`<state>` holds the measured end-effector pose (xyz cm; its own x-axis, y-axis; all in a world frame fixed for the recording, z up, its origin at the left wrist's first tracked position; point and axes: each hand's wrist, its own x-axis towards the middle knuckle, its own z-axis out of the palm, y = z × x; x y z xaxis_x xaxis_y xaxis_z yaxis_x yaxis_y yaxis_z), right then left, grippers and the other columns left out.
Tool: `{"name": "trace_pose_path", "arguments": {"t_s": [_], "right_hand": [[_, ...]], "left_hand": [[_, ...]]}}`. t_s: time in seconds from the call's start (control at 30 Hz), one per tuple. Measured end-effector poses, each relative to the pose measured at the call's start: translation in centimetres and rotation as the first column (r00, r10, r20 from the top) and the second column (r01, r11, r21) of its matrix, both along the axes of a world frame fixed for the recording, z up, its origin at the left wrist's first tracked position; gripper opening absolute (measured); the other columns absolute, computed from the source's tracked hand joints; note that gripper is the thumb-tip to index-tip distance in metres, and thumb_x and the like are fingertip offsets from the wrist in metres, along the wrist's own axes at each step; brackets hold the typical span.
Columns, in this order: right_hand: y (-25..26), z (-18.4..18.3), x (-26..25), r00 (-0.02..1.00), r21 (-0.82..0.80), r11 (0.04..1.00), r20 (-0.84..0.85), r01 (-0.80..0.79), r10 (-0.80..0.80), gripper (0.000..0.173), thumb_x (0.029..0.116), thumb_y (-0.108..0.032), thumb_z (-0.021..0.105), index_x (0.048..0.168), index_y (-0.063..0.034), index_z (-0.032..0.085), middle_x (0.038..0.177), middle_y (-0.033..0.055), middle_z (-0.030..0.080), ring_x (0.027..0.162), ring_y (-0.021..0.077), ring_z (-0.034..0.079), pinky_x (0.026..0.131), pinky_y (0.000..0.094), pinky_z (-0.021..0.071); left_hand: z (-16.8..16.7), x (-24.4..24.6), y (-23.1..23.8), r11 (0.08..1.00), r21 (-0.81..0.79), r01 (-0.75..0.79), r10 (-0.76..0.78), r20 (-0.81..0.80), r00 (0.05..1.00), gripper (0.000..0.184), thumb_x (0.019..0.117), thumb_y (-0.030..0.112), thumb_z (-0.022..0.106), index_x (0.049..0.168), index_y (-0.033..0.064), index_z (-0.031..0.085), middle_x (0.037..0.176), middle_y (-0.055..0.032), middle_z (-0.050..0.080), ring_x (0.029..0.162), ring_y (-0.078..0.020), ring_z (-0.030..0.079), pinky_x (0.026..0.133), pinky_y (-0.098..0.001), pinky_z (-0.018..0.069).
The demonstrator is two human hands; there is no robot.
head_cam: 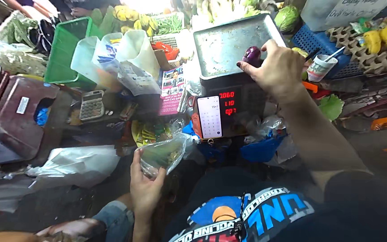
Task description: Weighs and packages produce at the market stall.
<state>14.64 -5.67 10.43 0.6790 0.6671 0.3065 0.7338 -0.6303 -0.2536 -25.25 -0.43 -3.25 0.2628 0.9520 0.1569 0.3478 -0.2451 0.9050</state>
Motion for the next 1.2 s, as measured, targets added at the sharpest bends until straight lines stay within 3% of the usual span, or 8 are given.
{"name": "trace_pose_path", "arguments": {"t_s": [0.17, 0.3, 0.43, 0.53, 0.6, 0.73, 0.83, 1.2], "right_hand": [[3.0, 1.7, 3.0, 0.996, -0.209, 0.974, -0.029, -0.089, 0.085, 0.069, 0.0869, -0.066, 0.067, 0.106, 0.001, 0.068, 0.11, 0.0273, 0.068, 0.109, 0.047, 0.065, 0.084, 0.0667, 0.0477], [5.5, 0.2, 6.8, 0.938, 0.165, 0.952, -0.194, -0.257, 0.287, 0.062, 0.0856, -0.059, 0.075, 0.113, -0.0032, 0.072, 0.123, 0.0232, 0.059, 0.119, 0.0376, 0.057, 0.101, 0.0558, 0.0448], [6.5, -1.6, 8.7, 0.825, 0.629, 0.723, -0.222, -0.286, 0.519, 0.051, 0.0948, -0.043, 0.068, 0.123, -0.0008, 0.068, 0.13, 0.0198, 0.06, 0.122, 0.027, 0.057, 0.106, 0.0429, 0.0454], [3.3, -0.3, 7.1, 0.614, 0.904, 0.422, -0.296, -0.067, 0.732, 0.035, 0.1012, -0.022, 0.054, 0.13, -0.0024, 0.055, 0.122, 0.0089, 0.065, 0.108, 0.0169, 0.067, 0.088, 0.0346, 0.0586], [-0.4, -0.6, 6.2, 0.534, 0.928, 0.372, -0.306, -0.017, 0.788, 0.027, 0.1006, -0.016, 0.046, 0.127, -0.0099, 0.048, 0.122, 0.0042, 0.063, 0.098, 0.0173, 0.068, 0.077, 0.0356, 0.0609], [-7.1, -5.5, 3.6, 0.839, 0.706, 0.695, -0.288, -0.139, 0.461, 0.023, 0.1025, -0.014, 0.052, 0.112, -0.0005, 0.068, 0.098, 0.0079, 0.07, 0.075, 0.0132, 0.067, 0.066, 0.0328, 0.0601], [-9.4, -10.2, 0.9, 0.974, 0.384, 0.922, -0.185, -0.054, 0.134, 0.036, 0.1036, -0.009, 0.046, 0.132, -0.004, 0.067, 0.106, 0.0187, 0.071, 0.087, 0.0277, 0.069, 0.078, 0.0466, 0.0576], [-9.6, -11.4, -1.7, 0.995, 0.059, 0.994, -0.036, -0.093, 0.095, 0.041, 0.0972, -0.011, 0.051, 0.133, -0.0105, 0.069, 0.1, 0.0175, 0.068, 0.089, 0.0372, 0.067, 0.068, 0.0539, 0.0537]], "left_hand": [[0.1, 0.1, -0.1, 1.0, 0.018, -0.007, 0.007, -0.009, 1.0, 0.095, 0.0678, 0.007, 0.072, 0.155, -0.0015, 0.035, 0.154, -0.0183, 0.043, 0.133, -0.0119, 0.052, 0.101, -0.023, 0.0496], [0.3, -0.1, -0.4, 1.0, 0.007, -0.013, 0.013, -0.032, 0.999, 0.095, 0.0678, 0.008, 0.072, 0.155, 0.002, 0.036, 0.154, -0.016, 0.045, 0.127, -0.0108, 0.056, 0.094, -0.0236, 0.0524], [0.6, 0.0, -0.5, 1.0, 0.005, -0.008, 0.008, -0.046, 0.999, 0.095, 0.0682, 0.01, 0.072, 0.156, 0.0011, 0.035, 0.156, -0.0162, 0.043, 0.13, -0.0113, 0.053, 0.098, -0.0237, 0.0503], [0.7, 0.4, -0.8, 1.0, -0.009, -0.008, 0.008, -0.015, 1.0, 0.096, 0.068, 0.008, 0.071, 0.156, -0.0004, 0.034, 0.156, -0.0174, 0.042, 0.128, -0.0096, 0.055, 0.095, -0.0213, 0.0516], [0.6, 0.4, -0.8, 1.0, -0.008, 0.003, -0.003, -0.011, 1.0, 0.096, 0.0681, 0.009, 0.072, 0.156, -0.0021, 0.033, 0.156, -0.0187, 0.041, 0.131, -0.0098, 0.053, 0.099, -0.021, 0.0494], [0.1, 0.3, -0.5, 1.0, 0.015, 0.026, -0.026, -0.007, 1.0, 0.097, 0.0684, 0.009, 0.073, 0.155, -0.005, 0.032, 0.156, -0.0209, 0.04, 0.136, -0.0114, 0.048, 0.105, -0.0213, 0.0459], [0.3, 0.4, -0.3, 0.999, 0.024, 0.028, -0.027, -0.033, 0.999, 0.097, 0.0679, 0.01, 0.073, 0.154, -0.0073, 0.031, 0.155, -0.0223, 0.041, 0.137, -0.0117, 0.047, 0.107, -0.0213, 0.0437], [0.8, 2.2, 0.6, 0.997, 0.014, 0.07, -0.069, -0.034, 0.997, 0.096, 0.0692, 0.009, 0.071, 0.154, -0.0066, 0.031, 0.154, -0.0217, 0.042, 0.127, -0.0078, 0.054, 0.097, -0.0178, 0.0485]]}}
